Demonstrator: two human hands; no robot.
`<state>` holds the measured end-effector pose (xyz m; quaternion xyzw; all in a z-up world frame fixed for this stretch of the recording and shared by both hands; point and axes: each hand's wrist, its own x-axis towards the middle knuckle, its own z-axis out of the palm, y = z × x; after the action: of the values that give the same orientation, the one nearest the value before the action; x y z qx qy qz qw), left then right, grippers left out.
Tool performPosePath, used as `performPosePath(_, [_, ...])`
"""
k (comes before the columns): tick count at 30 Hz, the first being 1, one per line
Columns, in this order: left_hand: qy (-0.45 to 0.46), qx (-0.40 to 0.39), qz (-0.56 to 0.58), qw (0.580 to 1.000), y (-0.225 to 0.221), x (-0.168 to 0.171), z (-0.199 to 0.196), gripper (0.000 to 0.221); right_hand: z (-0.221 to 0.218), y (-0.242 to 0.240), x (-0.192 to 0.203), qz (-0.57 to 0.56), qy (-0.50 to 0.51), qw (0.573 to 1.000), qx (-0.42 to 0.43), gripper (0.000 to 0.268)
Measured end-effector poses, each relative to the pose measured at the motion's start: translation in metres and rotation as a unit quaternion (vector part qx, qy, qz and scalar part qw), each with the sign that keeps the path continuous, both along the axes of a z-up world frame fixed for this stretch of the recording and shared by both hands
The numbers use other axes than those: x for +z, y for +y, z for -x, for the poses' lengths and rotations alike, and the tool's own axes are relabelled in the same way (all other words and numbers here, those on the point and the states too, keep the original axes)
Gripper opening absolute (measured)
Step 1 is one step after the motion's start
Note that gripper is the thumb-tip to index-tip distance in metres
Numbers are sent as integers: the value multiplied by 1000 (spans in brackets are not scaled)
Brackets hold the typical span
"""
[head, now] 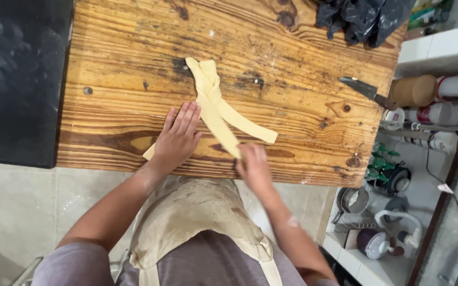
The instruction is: Braiding strips of dough into loaves on a wooden workbench
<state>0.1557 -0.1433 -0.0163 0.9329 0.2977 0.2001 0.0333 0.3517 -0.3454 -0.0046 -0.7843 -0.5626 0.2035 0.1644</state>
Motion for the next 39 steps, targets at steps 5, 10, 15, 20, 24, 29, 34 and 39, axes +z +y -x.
performPosePath(5, [16,-3,7,1000,-2,-6,-1,61,-32,-5,22,24,-98,995,10,51])
performPosePath(10, [24,-72,72,995,8,-14,-19,61,-38,5,22,2,-80,987,-138,36])
performPosePath(15, [-74,190,339,919,63,-5,-67,78,-46,9,11,31,-43,978,-200,43])
performPosePath(20, [-212,134,529,810,113,45,-101,65,-64,4,-9,-45,49,979,-195,30])
performPosePath(24, [-201,85,584,782,148,48,-125,65,-65,5,-11,-1,203,942,-267,29])
performPosePath(29, [-200,72,567,796,166,33,-129,54,-69,22,-12,-62,238,917,-316,26])
performPosePath(34, [-52,61,175,981,92,-23,-76,66,-32,39,28,-101,-115,973,-175,60])
performPosePath(39, [13,-33,107,994,30,0,-35,61,4,51,28,-7,10,999,-37,75])
